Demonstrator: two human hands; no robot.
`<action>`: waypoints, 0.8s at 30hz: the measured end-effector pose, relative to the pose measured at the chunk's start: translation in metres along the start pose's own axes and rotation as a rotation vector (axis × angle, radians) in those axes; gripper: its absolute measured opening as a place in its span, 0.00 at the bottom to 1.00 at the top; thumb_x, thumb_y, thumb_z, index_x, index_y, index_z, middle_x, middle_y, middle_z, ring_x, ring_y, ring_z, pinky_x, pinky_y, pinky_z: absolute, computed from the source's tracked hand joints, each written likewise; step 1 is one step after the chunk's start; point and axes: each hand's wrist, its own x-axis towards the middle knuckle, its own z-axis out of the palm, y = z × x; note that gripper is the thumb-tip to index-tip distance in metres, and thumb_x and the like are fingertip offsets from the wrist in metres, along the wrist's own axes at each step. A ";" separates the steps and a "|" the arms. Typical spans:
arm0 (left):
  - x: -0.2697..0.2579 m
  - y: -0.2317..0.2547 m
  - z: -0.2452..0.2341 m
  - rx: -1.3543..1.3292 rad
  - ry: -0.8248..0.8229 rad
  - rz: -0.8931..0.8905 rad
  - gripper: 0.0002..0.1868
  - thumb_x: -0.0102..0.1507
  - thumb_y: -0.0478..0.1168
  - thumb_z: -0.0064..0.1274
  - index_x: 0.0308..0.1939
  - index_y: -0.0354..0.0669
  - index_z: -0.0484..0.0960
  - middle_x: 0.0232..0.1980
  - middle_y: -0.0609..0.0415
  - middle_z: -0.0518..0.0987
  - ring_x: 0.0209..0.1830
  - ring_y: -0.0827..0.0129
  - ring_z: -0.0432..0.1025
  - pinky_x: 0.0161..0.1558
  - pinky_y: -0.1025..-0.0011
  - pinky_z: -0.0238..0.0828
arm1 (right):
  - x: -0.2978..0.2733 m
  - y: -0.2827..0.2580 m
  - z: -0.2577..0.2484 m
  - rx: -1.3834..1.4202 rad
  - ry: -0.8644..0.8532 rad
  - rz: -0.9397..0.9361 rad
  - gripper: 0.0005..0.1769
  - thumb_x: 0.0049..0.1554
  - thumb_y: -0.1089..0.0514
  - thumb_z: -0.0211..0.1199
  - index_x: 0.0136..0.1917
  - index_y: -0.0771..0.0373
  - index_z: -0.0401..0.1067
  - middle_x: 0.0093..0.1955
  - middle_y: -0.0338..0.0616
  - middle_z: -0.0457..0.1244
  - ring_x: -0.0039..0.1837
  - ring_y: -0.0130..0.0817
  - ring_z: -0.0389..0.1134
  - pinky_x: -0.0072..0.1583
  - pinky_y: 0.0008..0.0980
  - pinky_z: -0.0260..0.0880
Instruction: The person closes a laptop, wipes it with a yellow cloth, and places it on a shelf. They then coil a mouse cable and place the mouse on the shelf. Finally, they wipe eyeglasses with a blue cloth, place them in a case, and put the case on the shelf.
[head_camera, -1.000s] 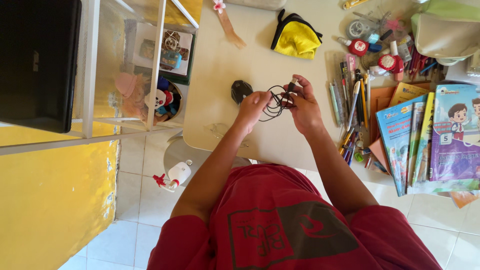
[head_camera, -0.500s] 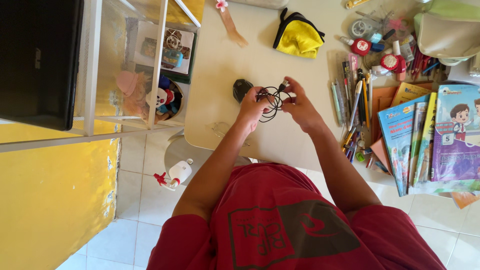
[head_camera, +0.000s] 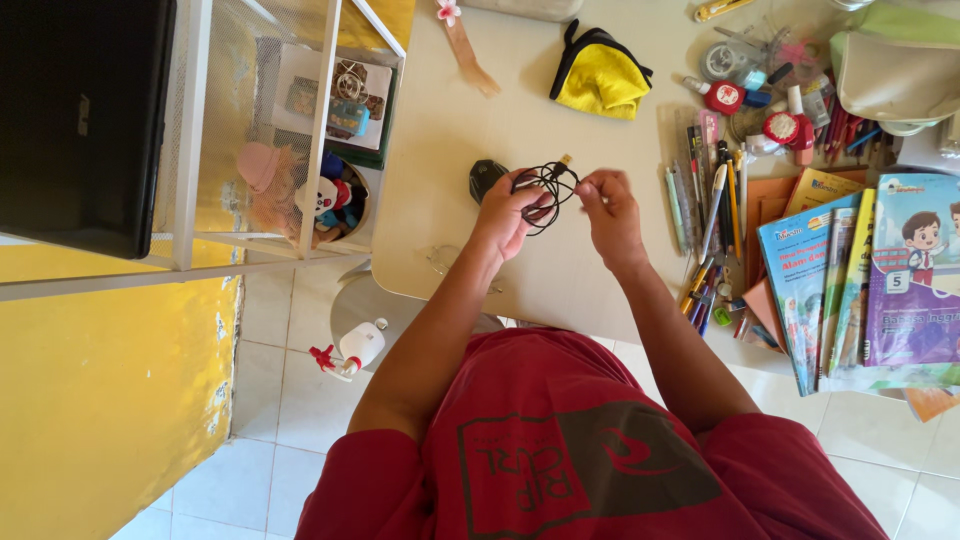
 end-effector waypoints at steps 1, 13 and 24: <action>-0.001 0.001 0.000 -0.032 0.008 -0.029 0.21 0.64 0.29 0.52 0.60 0.35 0.68 0.49 0.47 0.77 0.45 0.62 0.76 0.49 0.57 0.79 | 0.000 0.002 0.000 0.102 -0.005 0.068 0.07 0.69 0.60 0.57 0.51 0.67 0.71 0.54 0.42 0.62 0.52 0.27 0.64 0.52 0.28 0.71; -0.009 -0.002 0.007 0.022 -0.032 -0.055 0.17 0.68 0.40 0.55 0.58 0.50 0.67 0.42 0.59 0.78 0.40 0.74 0.73 0.38 0.68 0.68 | -0.008 -0.019 0.018 0.505 -0.038 0.465 0.09 0.66 0.61 0.54 0.59 0.65 0.67 0.41 0.42 0.67 0.40 0.29 0.69 0.42 0.30 0.74; -0.007 -0.009 0.008 -0.047 -0.060 0.046 0.22 0.69 0.60 0.50 0.49 0.45 0.72 0.29 0.60 0.69 0.27 0.75 0.64 0.33 0.68 0.71 | -0.005 -0.024 0.020 0.297 -0.053 0.501 0.16 0.60 0.60 0.60 0.62 0.61 0.67 0.47 0.35 0.67 0.45 0.26 0.71 0.44 0.26 0.69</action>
